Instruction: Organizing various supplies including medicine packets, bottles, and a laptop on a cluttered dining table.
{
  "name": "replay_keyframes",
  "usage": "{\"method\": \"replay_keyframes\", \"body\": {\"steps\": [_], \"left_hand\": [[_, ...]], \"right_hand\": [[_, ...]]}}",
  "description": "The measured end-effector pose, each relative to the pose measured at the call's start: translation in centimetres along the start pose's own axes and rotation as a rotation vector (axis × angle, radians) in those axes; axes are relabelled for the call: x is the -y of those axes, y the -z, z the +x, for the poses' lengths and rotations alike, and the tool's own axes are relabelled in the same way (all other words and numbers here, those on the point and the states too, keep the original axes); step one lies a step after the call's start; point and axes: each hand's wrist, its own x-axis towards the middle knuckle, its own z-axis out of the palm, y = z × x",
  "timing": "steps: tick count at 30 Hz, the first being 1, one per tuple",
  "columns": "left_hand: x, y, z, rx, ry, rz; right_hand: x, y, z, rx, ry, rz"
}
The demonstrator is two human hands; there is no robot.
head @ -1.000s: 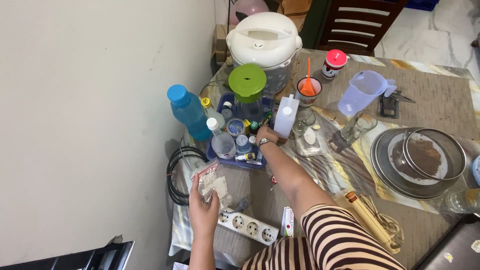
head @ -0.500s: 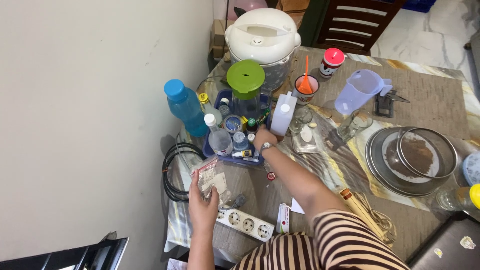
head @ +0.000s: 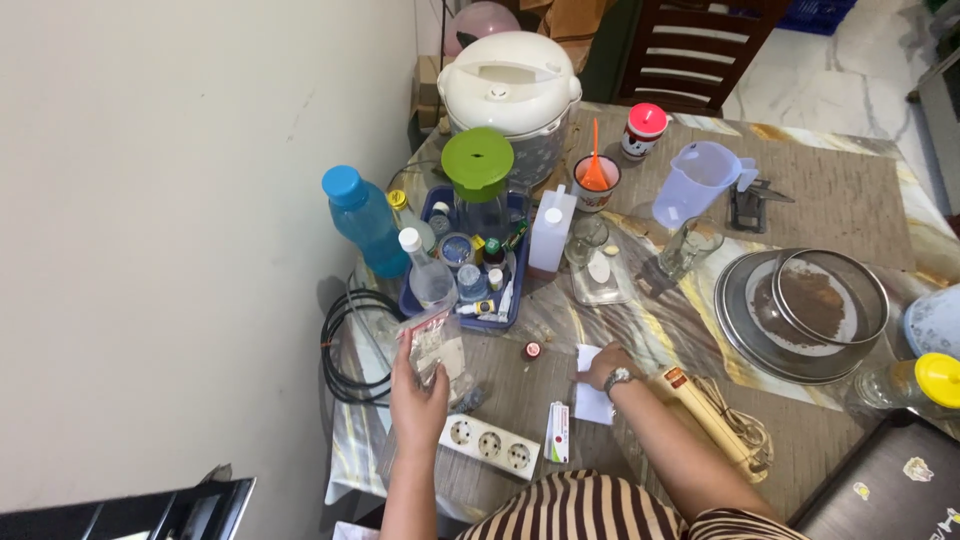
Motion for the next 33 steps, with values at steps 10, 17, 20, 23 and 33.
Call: {"method": "replay_keyframes", "body": {"steps": [10, 17, 20, 23, 33], "left_hand": [[0.2, 0.1, -0.7, -0.001, -0.030, 0.015], [1.1, 0.8, -0.7, -0.022, -0.057, 0.028], [1.4, 1.1, -0.8, -0.031, -0.076, 0.039], [1.5, 1.4, -0.8, -0.036, -0.081, 0.025], [1.5, 2.6, -0.8, -0.064, -0.022, 0.087]], "right_hand": [[-0.9, -2.7, 2.5, -0.322, -0.033, 0.596], [6.8, 7.0, -0.9, -0.517, 0.337, 0.572], [11.0, 10.2, 1.1, -0.594, 0.376, 0.437], [15.0, 12.8, 2.7, -0.566, 0.323, 0.379], [17.6, 13.8, 3.4, -0.635, 0.382, 0.455]]}}
